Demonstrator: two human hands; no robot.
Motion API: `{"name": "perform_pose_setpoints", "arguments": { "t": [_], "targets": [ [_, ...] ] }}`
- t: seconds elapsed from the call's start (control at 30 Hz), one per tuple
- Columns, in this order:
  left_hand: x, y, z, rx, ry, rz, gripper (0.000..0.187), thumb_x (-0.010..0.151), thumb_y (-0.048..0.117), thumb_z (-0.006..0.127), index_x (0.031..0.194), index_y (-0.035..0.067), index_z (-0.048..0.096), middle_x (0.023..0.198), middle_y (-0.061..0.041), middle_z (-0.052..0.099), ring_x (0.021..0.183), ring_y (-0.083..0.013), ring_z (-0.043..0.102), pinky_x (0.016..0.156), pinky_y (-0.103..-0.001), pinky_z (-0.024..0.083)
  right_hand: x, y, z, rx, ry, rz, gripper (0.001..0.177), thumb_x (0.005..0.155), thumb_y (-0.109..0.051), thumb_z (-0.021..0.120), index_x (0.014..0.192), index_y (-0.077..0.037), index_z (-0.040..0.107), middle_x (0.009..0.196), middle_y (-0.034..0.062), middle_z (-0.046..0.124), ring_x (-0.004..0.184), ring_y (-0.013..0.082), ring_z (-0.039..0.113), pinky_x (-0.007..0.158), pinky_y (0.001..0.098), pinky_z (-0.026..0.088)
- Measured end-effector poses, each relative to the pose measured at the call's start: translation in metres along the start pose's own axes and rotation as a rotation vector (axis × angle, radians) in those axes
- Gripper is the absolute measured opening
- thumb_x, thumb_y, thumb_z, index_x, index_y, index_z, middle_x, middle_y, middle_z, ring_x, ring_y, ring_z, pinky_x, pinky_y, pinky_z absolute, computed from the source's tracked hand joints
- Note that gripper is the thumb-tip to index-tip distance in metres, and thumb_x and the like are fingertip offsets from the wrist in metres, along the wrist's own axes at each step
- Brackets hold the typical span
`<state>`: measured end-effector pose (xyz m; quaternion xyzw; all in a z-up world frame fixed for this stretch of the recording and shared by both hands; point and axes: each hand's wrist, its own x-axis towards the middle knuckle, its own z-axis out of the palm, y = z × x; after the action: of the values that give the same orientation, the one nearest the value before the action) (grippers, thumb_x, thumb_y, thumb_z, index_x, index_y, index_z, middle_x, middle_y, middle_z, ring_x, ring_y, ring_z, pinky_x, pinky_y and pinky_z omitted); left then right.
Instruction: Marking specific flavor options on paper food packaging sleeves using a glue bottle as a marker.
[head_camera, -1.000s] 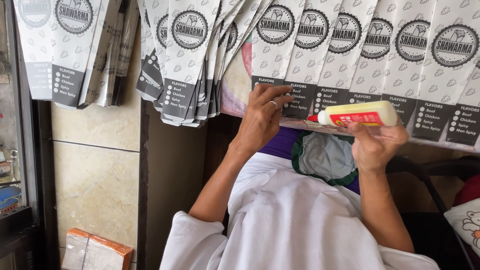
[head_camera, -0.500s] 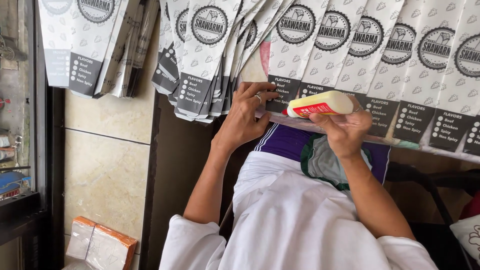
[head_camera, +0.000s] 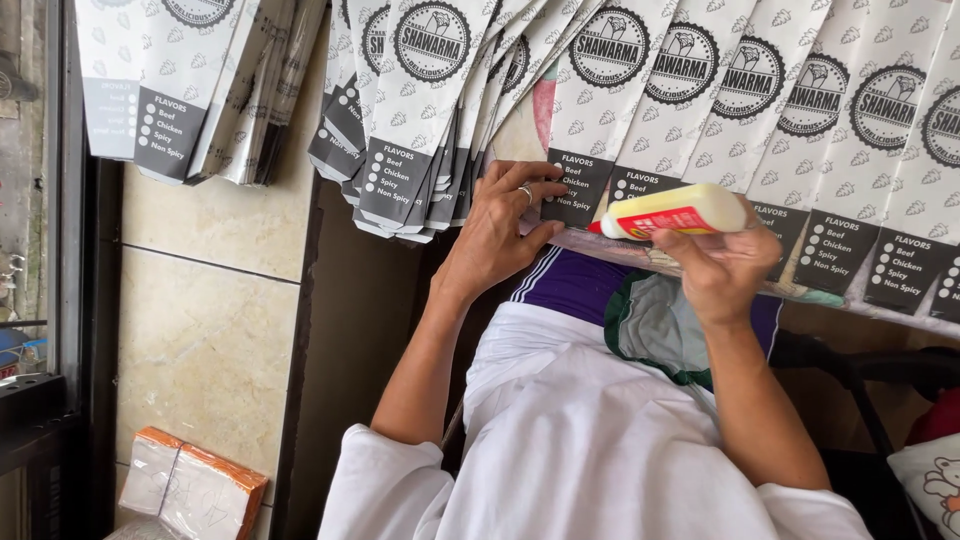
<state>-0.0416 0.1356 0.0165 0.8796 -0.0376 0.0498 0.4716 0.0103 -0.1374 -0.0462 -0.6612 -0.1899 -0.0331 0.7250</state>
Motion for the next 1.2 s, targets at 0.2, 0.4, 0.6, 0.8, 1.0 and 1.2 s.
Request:
{"name": "perform_pose_setpoints", "arguments": {
  "t": [0.2,0.4,0.6,0.8,1.0,1.2],
  "targets": [
    [0.002,-0.002,0.012,0.016,0.087,-0.036,0.033,0.076,0.007,0.084,0.107,0.013,0.077,0.119,0.0,0.068,0.112,-0.0247,0.057,0.091,-0.038,0.041,-0.004,0.005,-0.007,-0.016,0.058,-0.047,0.039,0.083,0.006,0.083,0.115,0.011,0.061,0.11,0.0303,0.069,0.109,0.0379,0.07,0.096,0.0488,0.059],
    [0.001,0.002,0.009,0.014,0.094,-0.044,0.03,0.078,0.001,0.079,0.106,0.013,0.077,0.119,-0.002,0.068,0.112,-0.026,0.058,0.09,-0.04,0.041,-0.004,0.0,0.023,-0.042,0.008,-0.03,0.038,0.08,0.009,0.085,0.11,0.012,0.062,0.104,0.0299,0.07,0.106,0.0374,0.071,0.088,0.0475,0.059],
    [0.003,0.007,-0.001,0.024,0.04,-0.018,0.041,0.085,-0.012,0.056,0.11,0.013,0.078,0.119,-0.003,0.069,0.113,-0.0263,0.059,0.088,-0.037,0.043,0.007,0.002,0.049,0.018,-0.02,-0.039,0.037,0.08,0.01,0.085,0.109,0.013,0.063,0.104,0.0299,0.071,0.105,0.0375,0.07,0.087,0.0481,0.059],
    [0.002,0.012,-0.003,0.02,0.034,-0.038,0.046,0.087,-0.014,0.049,0.11,0.013,0.078,0.12,-0.002,0.069,0.114,-0.025,0.058,0.089,-0.036,0.043,-0.01,0.014,0.009,0.037,0.062,-0.017,0.041,0.079,0.009,0.085,0.113,0.01,0.062,0.106,0.027,0.07,0.109,0.034,0.07,0.092,0.0466,0.059],
    [0.0,0.008,-0.001,0.017,0.0,0.058,0.041,0.092,-0.014,0.046,0.119,0.003,0.072,0.131,-0.007,0.064,0.12,-0.0293,0.052,0.102,-0.047,0.042,-0.005,-0.027,-0.008,0.239,0.294,0.124,0.027,0.088,-0.004,0.082,0.112,-0.001,0.069,0.109,0.0102,0.072,0.104,0.0225,0.071,0.1,0.0432,0.062],
    [0.008,0.013,-0.001,0.05,-0.012,0.111,0.041,0.088,-0.016,0.047,0.114,0.002,0.073,0.127,-0.012,0.066,0.115,-0.0346,0.055,0.098,-0.046,0.045,0.0,-0.07,-0.096,0.46,0.498,0.27,0.034,0.1,-0.014,0.071,0.131,-0.002,0.065,0.127,0.0124,0.071,0.116,0.024,0.071,0.111,0.0434,0.061]
  ]
}}
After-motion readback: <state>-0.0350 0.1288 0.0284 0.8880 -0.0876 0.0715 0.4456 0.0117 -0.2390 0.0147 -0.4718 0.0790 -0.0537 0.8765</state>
